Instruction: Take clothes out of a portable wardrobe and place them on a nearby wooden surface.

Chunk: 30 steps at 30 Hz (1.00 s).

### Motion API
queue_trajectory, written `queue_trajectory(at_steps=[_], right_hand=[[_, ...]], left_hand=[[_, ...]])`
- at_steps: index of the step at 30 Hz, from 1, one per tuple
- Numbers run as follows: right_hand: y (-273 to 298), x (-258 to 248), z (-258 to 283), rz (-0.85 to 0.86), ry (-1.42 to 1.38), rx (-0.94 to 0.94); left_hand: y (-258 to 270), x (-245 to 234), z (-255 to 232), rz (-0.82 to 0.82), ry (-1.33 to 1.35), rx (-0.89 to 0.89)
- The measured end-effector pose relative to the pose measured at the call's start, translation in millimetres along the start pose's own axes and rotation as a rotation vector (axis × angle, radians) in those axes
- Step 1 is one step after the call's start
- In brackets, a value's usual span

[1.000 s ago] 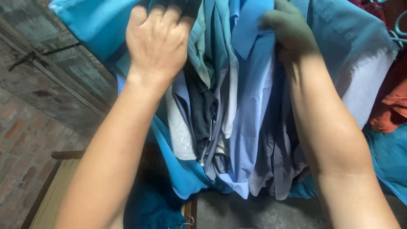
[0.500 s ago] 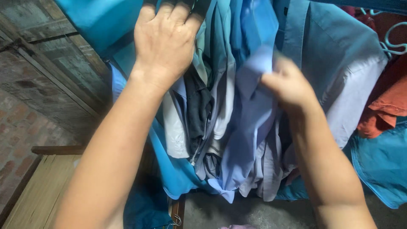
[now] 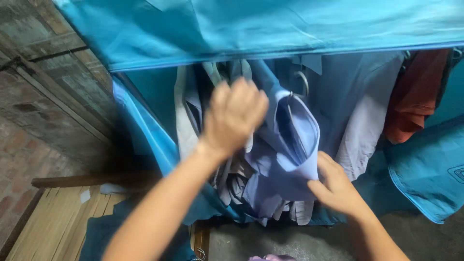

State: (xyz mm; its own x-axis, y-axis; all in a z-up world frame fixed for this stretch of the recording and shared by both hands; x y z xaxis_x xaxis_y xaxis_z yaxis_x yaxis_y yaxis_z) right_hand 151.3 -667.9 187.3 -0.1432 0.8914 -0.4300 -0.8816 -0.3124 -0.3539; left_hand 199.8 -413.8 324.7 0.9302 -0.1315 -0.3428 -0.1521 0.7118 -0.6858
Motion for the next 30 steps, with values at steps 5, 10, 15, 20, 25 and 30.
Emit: queue_trajectory(at_steps=[5,10,15,20,25,30], right_hand=[[28.5,1.2,-0.2,-0.03,0.188,0.01],[43.3,-1.3,-15.3,-0.285,0.308,-0.03],[53.4,-26.4,10.6,-0.428,0.382,-0.005],[81.1,-73.2,0.7,-0.472,0.331,-0.037],[78.7,-52.7,3.9,-0.364,0.1,0.045],[74.8,23.3,50.0,-0.19,-0.071,0.04]], left_hand=[[54.1,31.3,-49.9,-0.018,0.147,-0.024],[108.2,67.4,-47.0,0.513,0.103,-0.123],[166.7,93.1,10.6,0.904,-0.071,-0.235],[176.4,65.2,44.7,0.9,-0.313,-0.381],[131.9,-2.9,-41.6,0.277,0.386,-0.499],[103.7,-89.3,-97.7,0.053,1.042,-0.699]])
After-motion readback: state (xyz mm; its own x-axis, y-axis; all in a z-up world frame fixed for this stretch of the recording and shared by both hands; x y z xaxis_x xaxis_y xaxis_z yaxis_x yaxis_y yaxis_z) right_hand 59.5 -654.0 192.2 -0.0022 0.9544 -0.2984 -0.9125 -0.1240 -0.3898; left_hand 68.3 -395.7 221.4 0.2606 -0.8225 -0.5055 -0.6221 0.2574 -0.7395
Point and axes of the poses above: each hand's wrist, its own y-axis away from the middle knuckle, its own x-axis out of the palm, z = x × y, the point moved 3 cm from there along -y, towards the middle knuckle, and after that the axes turned 6 degrees about x, right-handed, at the moved point
